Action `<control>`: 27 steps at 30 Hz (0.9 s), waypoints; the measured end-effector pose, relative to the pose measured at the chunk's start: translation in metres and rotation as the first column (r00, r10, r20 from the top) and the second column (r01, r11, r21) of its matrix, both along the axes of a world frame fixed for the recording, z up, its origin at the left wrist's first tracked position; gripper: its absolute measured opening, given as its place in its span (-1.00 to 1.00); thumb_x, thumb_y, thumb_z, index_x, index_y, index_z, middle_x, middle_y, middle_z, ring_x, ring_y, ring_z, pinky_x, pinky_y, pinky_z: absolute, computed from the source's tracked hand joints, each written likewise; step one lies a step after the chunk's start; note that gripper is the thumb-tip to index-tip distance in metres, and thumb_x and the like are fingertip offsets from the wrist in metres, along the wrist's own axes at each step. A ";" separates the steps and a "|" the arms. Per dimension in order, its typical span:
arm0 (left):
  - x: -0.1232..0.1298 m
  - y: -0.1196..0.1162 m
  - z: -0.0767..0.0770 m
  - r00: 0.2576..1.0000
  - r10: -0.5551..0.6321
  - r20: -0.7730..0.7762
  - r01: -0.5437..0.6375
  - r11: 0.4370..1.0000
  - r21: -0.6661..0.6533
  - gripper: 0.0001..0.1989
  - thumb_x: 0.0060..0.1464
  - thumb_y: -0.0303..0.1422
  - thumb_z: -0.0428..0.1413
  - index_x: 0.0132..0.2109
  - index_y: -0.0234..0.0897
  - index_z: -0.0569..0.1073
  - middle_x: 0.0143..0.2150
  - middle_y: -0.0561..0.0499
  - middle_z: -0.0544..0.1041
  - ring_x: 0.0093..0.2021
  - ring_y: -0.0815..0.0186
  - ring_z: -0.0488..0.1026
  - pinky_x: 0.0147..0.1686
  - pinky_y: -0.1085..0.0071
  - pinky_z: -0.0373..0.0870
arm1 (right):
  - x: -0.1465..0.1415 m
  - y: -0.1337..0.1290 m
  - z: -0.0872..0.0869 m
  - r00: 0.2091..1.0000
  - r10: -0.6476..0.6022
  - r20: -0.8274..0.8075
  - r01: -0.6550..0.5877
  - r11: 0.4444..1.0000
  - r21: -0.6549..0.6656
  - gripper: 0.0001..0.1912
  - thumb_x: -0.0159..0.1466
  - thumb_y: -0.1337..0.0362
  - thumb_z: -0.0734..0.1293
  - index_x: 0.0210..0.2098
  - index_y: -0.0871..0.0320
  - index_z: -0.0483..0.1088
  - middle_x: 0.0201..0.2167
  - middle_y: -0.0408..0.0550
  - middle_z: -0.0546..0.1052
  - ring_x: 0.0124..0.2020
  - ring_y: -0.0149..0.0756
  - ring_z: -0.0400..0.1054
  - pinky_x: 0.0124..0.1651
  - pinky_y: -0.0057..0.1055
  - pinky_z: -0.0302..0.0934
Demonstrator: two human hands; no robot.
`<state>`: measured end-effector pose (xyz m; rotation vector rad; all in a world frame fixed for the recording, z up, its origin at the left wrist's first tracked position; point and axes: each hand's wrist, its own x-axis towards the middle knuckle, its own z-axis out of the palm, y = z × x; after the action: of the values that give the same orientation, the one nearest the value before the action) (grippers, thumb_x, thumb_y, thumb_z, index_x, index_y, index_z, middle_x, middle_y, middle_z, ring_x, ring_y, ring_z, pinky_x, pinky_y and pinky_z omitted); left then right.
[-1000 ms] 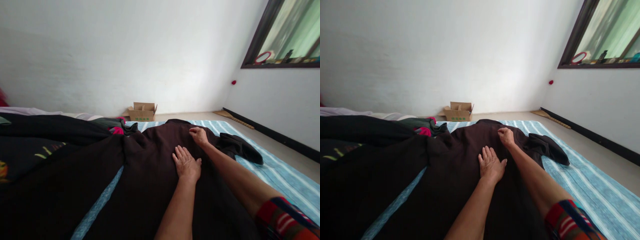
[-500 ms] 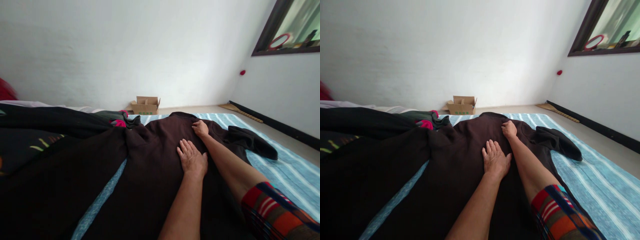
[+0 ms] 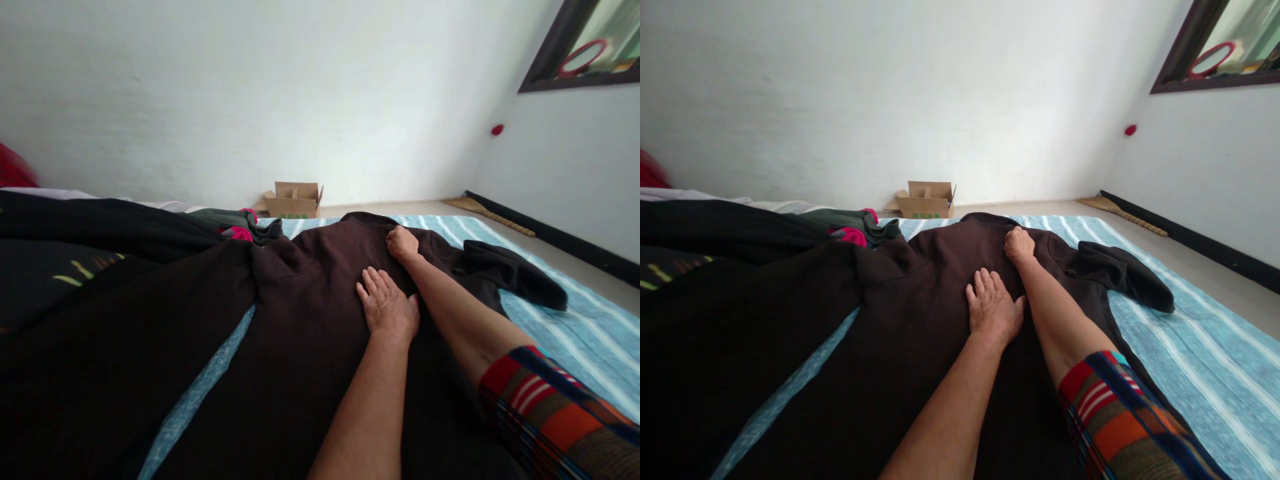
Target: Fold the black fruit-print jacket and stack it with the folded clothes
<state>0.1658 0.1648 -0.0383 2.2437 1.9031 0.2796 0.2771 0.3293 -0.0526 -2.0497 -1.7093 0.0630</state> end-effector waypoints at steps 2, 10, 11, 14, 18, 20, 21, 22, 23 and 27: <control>0.000 0.000 -0.001 1.000 -0.003 -0.004 0.003 1.000 0.002 -0.21 0.15 -0.03 -0.13 0.31 -0.60 -0.03 0.36 -0.38 -0.14 0.36 -0.04 -0.27 0.27 0.00 -0.21 | -0.002 0.000 0.001 1.000 0.014 -0.019 -0.014 1.000 0.009 -0.81 0.17 0.37 0.25 -0.30 0.19 0.51 -0.03 0.13 0.43 0.04 -0.10 0.28 0.05 -0.29 0.14; 0.000 0.001 -0.003 1.000 0.008 0.015 -0.008 1.000 0.014 -0.19 0.13 -0.02 -0.12 0.31 -0.60 -0.02 0.36 -0.38 -0.13 0.36 -0.04 -0.25 0.26 -0.01 -0.22 | 0.013 -0.004 0.006 0.944 -0.090 -0.317 0.121 0.989 0.080 -0.80 0.13 0.35 0.24 -0.38 0.24 0.51 -0.35 0.08 0.54 -0.15 -0.13 0.41 -0.08 -0.33 0.23; 0.000 0.001 -0.002 1.000 0.013 0.014 -0.013 1.000 0.015 -0.18 0.13 -0.01 -0.12 0.31 -0.59 -0.01 0.36 -0.37 -0.13 0.36 -0.04 -0.25 0.26 0.00 -0.21 | 0.017 -0.006 0.006 0.923 -0.088 -0.375 0.130 0.987 0.090 -0.80 0.13 0.34 0.23 -0.39 0.24 0.50 -0.42 0.05 0.53 -0.22 -0.16 0.43 -0.13 -0.36 0.25; 0.000 0.002 -0.002 1.000 0.021 0.007 -0.021 1.000 0.017 -0.19 0.12 0.00 -0.12 0.31 -0.56 0.00 0.36 -0.35 -0.12 0.36 -0.03 -0.25 0.26 0.00 -0.20 | 0.022 -0.014 0.008 0.827 -0.041 -0.560 0.128 0.985 0.116 -0.82 0.10 0.34 0.22 -0.42 0.27 0.46 -0.57 -0.05 0.48 -0.43 -0.29 0.43 -0.37 -0.48 0.28; 0.000 0.003 -0.002 1.000 0.026 -0.002 -0.026 0.999 0.019 -0.18 0.11 0.00 -0.12 0.31 -0.56 0.00 0.36 -0.36 -0.12 0.36 -0.03 -0.24 0.26 0.01 -0.20 | 0.020 -0.029 0.012 0.631 0.038 -0.775 0.106 0.985 0.135 -0.92 0.10 0.36 0.25 -0.48 0.24 0.35 -0.60 -0.10 0.45 -0.58 -0.42 0.36 -0.55 -0.58 0.23; 0.000 0.004 -0.002 1.000 0.028 -0.007 -0.028 0.999 0.023 -0.18 0.11 0.00 -0.13 0.31 -0.57 0.00 0.36 -0.36 -0.12 0.36 -0.02 -0.23 0.26 0.01 -0.20 | 0.022 -0.039 0.017 0.527 0.070 -0.847 0.095 0.985 0.140 -0.92 0.11 0.34 0.27 -0.49 0.21 0.29 -0.59 -0.10 0.46 -0.60 -0.44 0.36 -0.57 -0.58 0.23; 0.000 0.004 -0.002 1.000 0.028 -0.010 -0.028 0.999 0.027 -0.19 0.11 0.00 -0.13 0.31 -0.57 0.00 0.36 -0.36 -0.12 0.36 -0.02 -0.23 0.26 0.02 -0.20 | 0.025 -0.045 0.020 0.479 0.082 -0.874 0.093 0.985 0.143 -0.91 0.13 0.33 0.27 -0.48 0.19 0.27 -0.58 -0.11 0.46 -0.61 -0.44 0.36 -0.58 -0.58 0.24; 0.000 0.004 -0.002 0.999 0.028 -0.015 -0.027 0.999 0.031 -0.19 0.12 -0.01 -0.13 0.31 -0.57 0.00 0.36 -0.35 -0.11 0.36 -0.01 -0.23 0.26 0.02 -0.20 | 0.030 -0.052 0.024 0.436 0.092 -0.895 0.094 0.985 0.147 -0.90 0.15 0.32 0.26 -0.47 0.18 0.25 -0.58 -0.11 0.46 -0.61 -0.44 0.36 -0.58 -0.57 0.25; 0.000 0.004 -0.002 0.999 0.027 -0.021 -0.027 0.999 0.035 -0.19 0.12 -0.01 -0.14 0.31 -0.56 0.01 0.36 -0.35 -0.11 0.36 -0.01 -0.23 0.26 0.02 -0.20 | 0.037 -0.059 0.028 0.399 0.100 -0.912 0.100 0.983 0.151 -0.90 0.17 0.32 0.25 -0.46 0.17 0.24 -0.59 -0.11 0.46 -0.62 -0.44 0.36 -0.58 -0.57 0.26; 0.000 0.006 0.000 0.999 0.030 -0.043 -0.029 0.999 0.036 -0.19 0.12 0.00 -0.16 0.32 -0.55 0.00 0.36 -0.33 -0.11 0.36 0.00 -0.21 0.26 0.03 -0.19 | 0.078 -0.095 0.047 0.304 0.109 -0.946 0.171 0.971 0.167 -0.88 0.22 0.33 0.21 -0.45 0.16 0.23 -0.62 -0.13 0.44 -0.64 -0.43 0.35 -0.60 -0.55 0.27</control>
<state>0.1653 0.1706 -0.0384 2.2636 1.9691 0.2727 0.3554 0.2343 -0.0059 -1.2917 -0.7920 0.8662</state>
